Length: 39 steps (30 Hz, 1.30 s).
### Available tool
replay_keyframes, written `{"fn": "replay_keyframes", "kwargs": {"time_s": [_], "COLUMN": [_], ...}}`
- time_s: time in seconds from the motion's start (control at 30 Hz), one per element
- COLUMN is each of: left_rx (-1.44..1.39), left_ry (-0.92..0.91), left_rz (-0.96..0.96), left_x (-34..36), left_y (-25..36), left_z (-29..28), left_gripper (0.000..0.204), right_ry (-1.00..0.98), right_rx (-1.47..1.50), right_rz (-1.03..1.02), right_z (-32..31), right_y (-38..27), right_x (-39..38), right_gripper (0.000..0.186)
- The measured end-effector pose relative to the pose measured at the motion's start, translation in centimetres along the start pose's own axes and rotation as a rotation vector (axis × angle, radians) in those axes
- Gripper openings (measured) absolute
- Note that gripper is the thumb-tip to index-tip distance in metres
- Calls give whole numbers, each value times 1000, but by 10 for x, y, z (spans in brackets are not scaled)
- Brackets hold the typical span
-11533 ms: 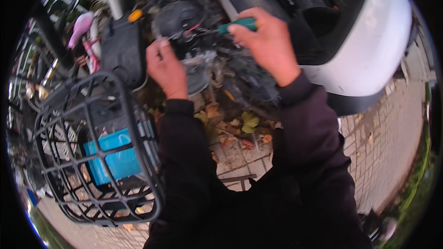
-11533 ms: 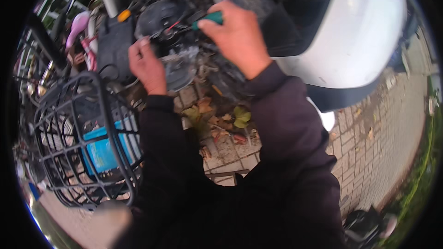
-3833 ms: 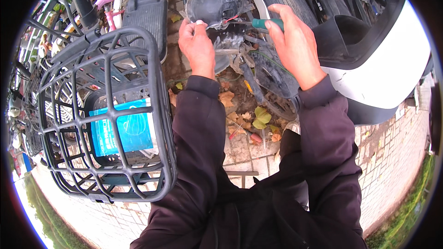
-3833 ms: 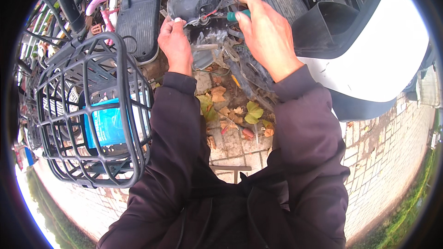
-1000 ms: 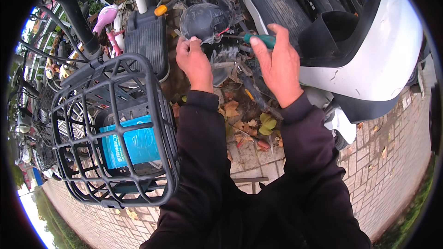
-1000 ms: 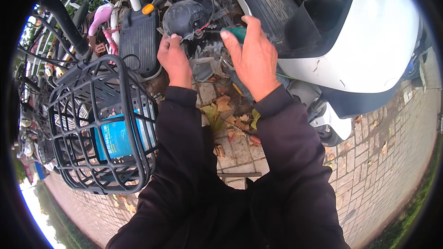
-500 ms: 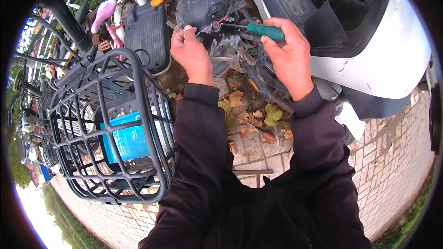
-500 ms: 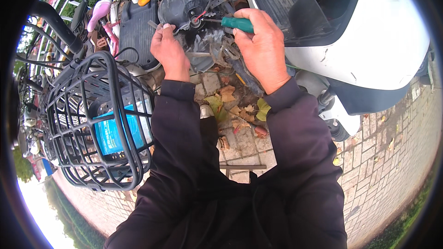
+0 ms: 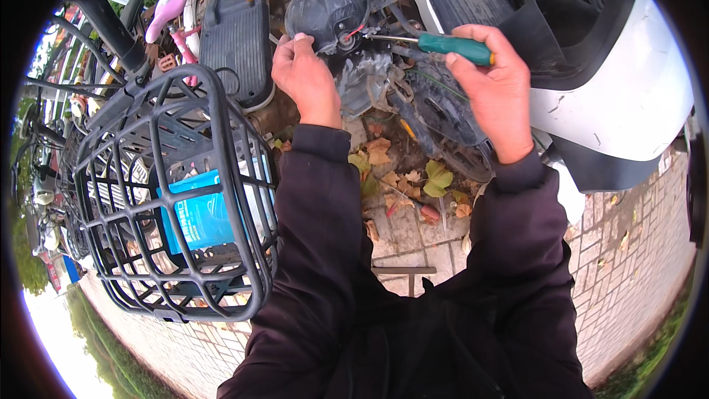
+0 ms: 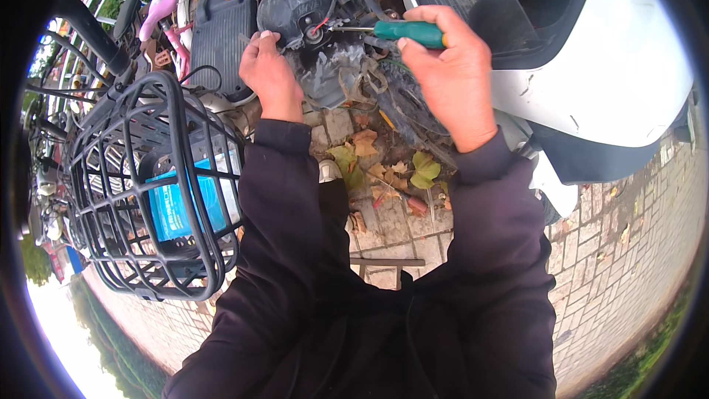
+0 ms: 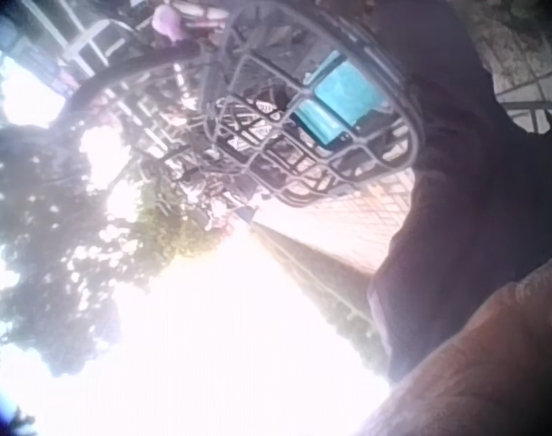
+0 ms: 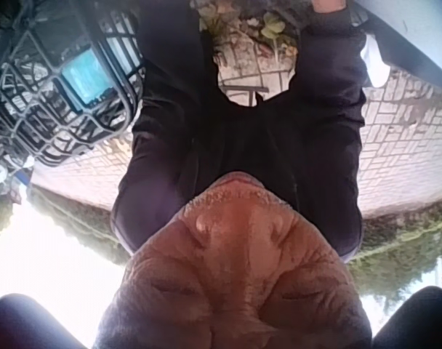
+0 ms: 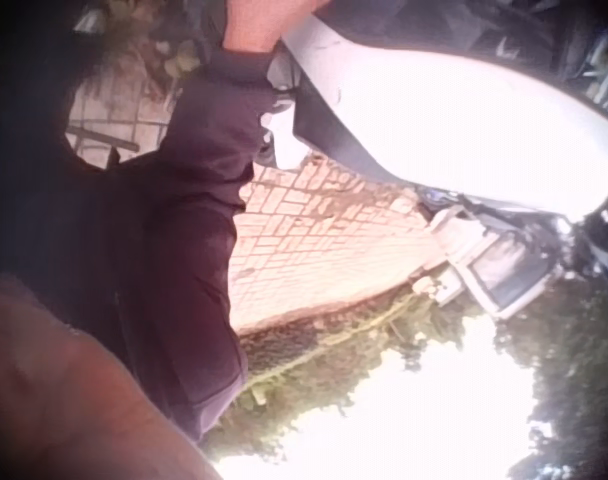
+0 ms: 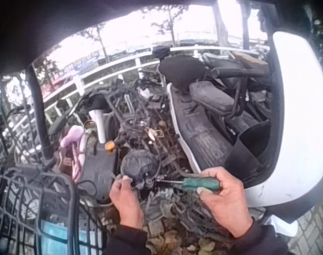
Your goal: The person removes a scooter headlight assembly using a screwdriver, then wraps the exposed wiring with electrical tape. The person handles the headlight and wires directly, then secures the connections with tape.
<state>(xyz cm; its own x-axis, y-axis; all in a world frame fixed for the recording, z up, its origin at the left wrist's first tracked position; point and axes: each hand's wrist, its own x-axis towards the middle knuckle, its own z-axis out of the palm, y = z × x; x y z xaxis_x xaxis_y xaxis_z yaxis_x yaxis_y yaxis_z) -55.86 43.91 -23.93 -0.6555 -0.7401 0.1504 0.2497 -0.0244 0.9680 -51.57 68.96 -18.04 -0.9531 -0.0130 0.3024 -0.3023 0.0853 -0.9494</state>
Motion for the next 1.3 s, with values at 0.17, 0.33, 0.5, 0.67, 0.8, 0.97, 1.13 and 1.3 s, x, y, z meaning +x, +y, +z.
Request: {"fn": "replay_keyframes", "kwargs": {"time_s": [0.17, 0.33, 0.5, 0.67, 0.8, 0.97, 1.13, 1.3], "left_rx": [-78, -98, -90, -57, -54, -43, 124, -52], "left_ry": [9, 37, 54, 143, 156, 117, 149, 110], "left_rz": [-168, -90, -124, -159, -139, -10, 272, 162], "left_x": [3, 7, 9, 12, 11, 12, 18, 5], "left_y": [1, -1, -8, -13, -11, -15, -14, 9], "left_z": [-4, -5, -11, -12, -13, -14, -11, -5], "left_gripper": [20, 19, 17, 17, 18, 22, 19, 18], "right_ry": [-21, 21, 33, 21, 16, 15, 18, 28], "right_rx": [196, 306, 349, 310, 333, 379, 422, 419], "right_rz": [141, 219, 249, 263, 277, 301, 305, 323], "right_z": [-21, -31, -31, -31, -33, -32, -29, -28], "right_y": [-11, -18, -17, -17, -17, -17, -17, -18], "right_x": [1, 3, 1, -3, -4, -3, -4, -3], "right_gripper": [28, 29, 29, 33, 34, 33, 31, 32]}}
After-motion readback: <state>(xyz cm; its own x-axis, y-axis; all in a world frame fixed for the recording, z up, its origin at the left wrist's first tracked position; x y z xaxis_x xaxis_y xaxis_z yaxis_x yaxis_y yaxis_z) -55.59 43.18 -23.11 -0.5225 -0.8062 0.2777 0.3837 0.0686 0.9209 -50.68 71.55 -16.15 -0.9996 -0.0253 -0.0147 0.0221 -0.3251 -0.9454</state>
